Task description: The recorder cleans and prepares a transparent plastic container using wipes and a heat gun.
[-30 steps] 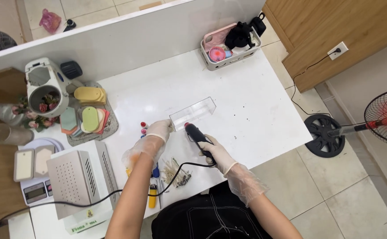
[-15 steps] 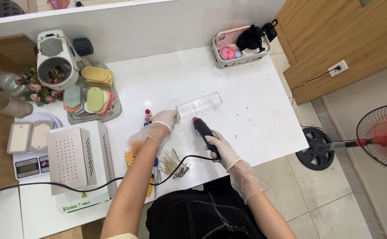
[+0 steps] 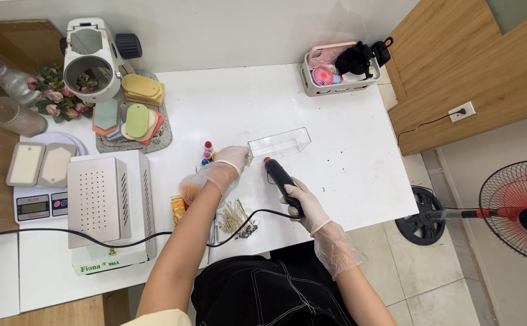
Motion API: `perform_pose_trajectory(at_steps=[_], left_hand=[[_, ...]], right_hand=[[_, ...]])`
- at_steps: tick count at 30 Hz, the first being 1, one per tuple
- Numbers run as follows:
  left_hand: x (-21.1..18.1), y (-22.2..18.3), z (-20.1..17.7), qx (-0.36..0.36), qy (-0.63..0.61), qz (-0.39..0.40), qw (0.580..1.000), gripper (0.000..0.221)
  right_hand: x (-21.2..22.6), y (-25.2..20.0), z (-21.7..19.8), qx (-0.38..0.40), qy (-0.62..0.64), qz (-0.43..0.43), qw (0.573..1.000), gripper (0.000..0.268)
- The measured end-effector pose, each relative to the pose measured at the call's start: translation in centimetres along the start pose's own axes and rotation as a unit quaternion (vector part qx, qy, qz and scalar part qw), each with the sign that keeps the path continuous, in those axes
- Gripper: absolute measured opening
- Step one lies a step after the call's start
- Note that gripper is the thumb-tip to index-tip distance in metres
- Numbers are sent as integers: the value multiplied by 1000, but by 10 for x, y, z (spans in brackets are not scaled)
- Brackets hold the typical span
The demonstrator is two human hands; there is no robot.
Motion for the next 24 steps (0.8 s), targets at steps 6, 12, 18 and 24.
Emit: perform_pose_trajectory(at_steps=[6,12,18,24], left_hand=[[-2,-3,-2,3,-10,0,1000,19],[-5,-8,-7,11,-11,-1,1000,18],[-7,-10,-13,17,-7,-6,1000,18],[-3,-5,-5,10,-2,-7,1000,19]], right_hand=[[1,9,1,-23,0,2,1000,66],[3,15,3,-10,12,-1,1000,65],[2,14,4,-2,14,-7,1000,66],[-1,15,-5,-29,17,-12,999,67]])
Point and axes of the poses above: each hand's wrist, its own y-axis towards the middle knuckle, its own z-axis out of the palm, x = y × z, the point moved 5 cm from there along y, towards the middle knuckle, and after that the axes turned 5 degrees about -z, right-handed, at the moved point
